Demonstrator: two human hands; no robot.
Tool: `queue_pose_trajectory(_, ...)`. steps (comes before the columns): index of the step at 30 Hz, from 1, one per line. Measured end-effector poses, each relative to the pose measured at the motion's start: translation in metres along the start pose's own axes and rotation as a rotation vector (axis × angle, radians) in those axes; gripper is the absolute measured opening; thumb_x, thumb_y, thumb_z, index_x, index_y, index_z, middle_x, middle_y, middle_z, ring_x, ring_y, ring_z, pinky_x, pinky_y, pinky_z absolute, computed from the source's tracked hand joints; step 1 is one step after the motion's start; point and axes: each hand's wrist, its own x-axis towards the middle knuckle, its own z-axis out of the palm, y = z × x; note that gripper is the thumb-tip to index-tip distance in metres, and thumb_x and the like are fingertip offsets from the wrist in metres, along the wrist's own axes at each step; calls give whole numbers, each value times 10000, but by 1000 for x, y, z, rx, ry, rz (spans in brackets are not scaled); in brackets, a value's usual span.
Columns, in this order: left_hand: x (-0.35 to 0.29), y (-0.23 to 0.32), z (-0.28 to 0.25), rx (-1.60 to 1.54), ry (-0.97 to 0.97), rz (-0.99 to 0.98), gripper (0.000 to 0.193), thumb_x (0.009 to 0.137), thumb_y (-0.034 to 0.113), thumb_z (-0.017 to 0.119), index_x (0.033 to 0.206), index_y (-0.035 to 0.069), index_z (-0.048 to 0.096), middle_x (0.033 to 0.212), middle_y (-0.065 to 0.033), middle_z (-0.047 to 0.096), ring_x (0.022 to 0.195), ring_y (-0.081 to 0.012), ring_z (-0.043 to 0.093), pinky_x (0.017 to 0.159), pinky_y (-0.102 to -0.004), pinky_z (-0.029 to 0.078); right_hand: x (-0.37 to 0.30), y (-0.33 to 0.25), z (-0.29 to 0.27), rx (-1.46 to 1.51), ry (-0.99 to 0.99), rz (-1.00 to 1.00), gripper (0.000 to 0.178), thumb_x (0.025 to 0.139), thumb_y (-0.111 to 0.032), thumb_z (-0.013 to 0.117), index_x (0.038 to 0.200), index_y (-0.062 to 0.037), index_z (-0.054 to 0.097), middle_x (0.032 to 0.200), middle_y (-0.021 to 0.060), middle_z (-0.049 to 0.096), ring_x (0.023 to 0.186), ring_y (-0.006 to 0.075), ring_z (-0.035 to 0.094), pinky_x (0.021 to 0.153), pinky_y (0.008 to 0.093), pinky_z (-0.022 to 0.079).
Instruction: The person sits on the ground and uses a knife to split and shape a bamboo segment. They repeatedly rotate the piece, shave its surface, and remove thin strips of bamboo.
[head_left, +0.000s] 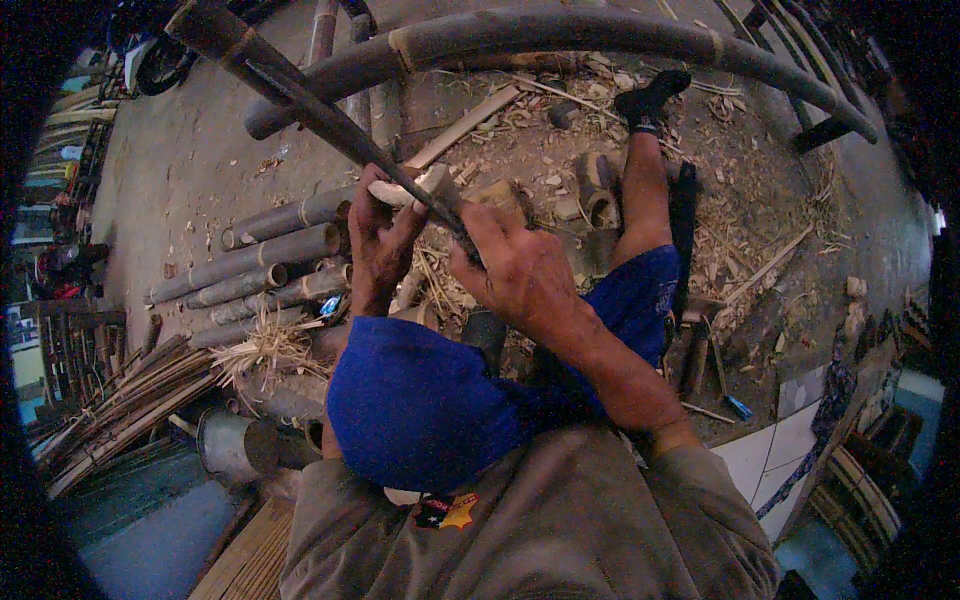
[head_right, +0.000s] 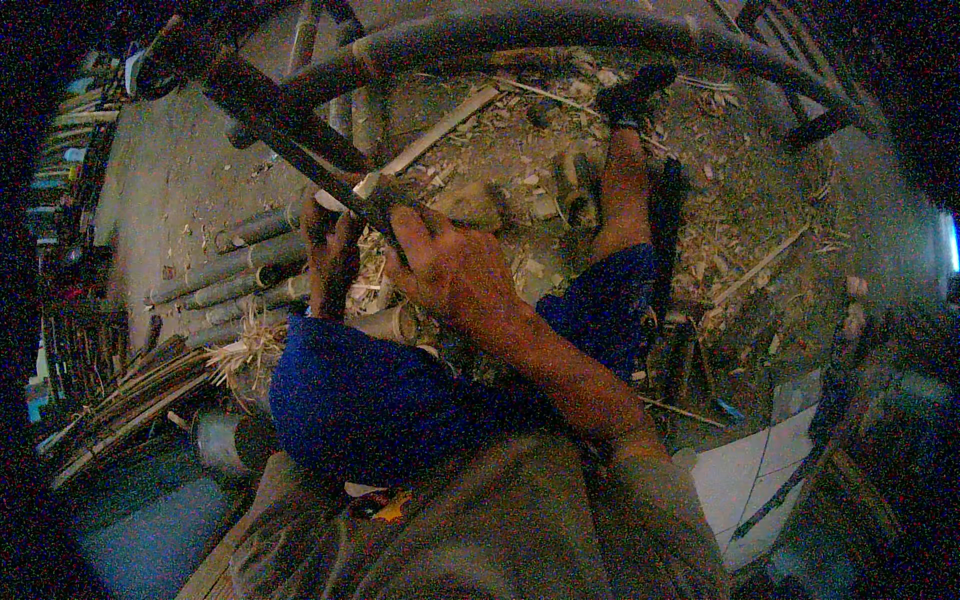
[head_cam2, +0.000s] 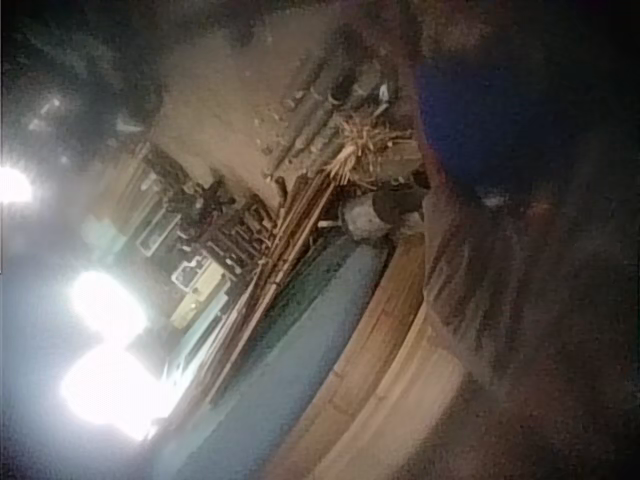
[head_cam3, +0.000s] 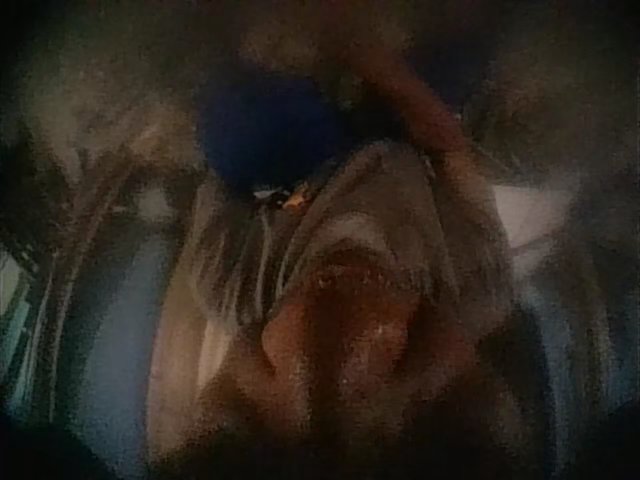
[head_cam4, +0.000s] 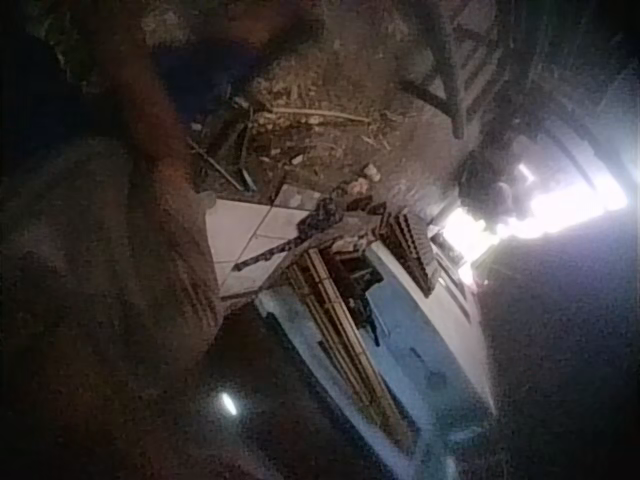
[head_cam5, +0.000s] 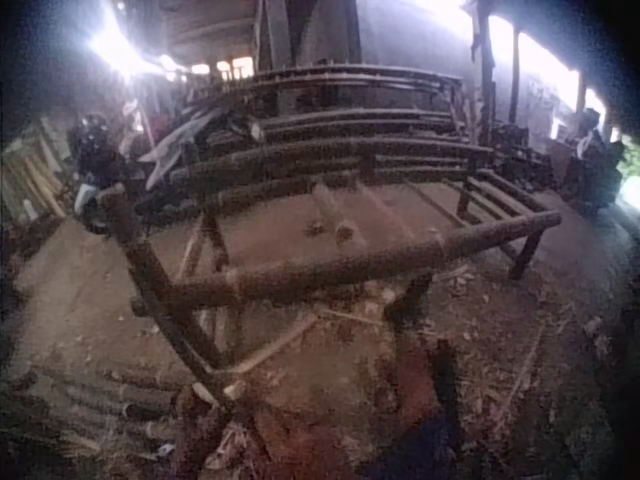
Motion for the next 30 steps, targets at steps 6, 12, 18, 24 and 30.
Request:
queue_pose_trajectory(6,1,6,-2,104,-5,42,267,869,160,711,997,60,498,949,-20,569,875,-98,523,772,-261,463,1,0,0,72,18,-21,405,883,-232,652,1200,1,554,969,220,666,772,406,678,649,462,561)
queue_pose_trajectory(12,0,5,0,54,-13,15,291,873,177,720,989,59,481,954,-24,576,874,-99,519,775,-254,448,1,2,3,88,48,-31,402,881,-226,651,1191,7,544,942,227,665,765,409,675,635,468,554)
queue_pose_trajectory(18,1,3,0,74,19,54,303,870,188,730,1008,61,491,950,-22,578,865,-97,520,768,-258,451,3,0,4,63,26,9,400,884,-243,645,1175,11,541,859,223,666,728,416,671,616,482,548)
queue_pose_trajectory(24,-1,-3,2,155,21,62,307,852,184,749,1000,66,508,905,-10,553,848,-91,517,736,-248,452,-2,0,3,42,12,43,376,888,-279,640,1129,-7,543,760,203,659,687,409,669,608,490,545)
queue_pose_trajectory(30,-4,-4,-4,244,37,48,311,833,164,764,1003,65,524,892,8,542,843,-90,519,741,-235,447,-5,2,13,0,6,49,412,896,-312,629,1157,-11,523,749,212,657,674,396,674,599,485,544)
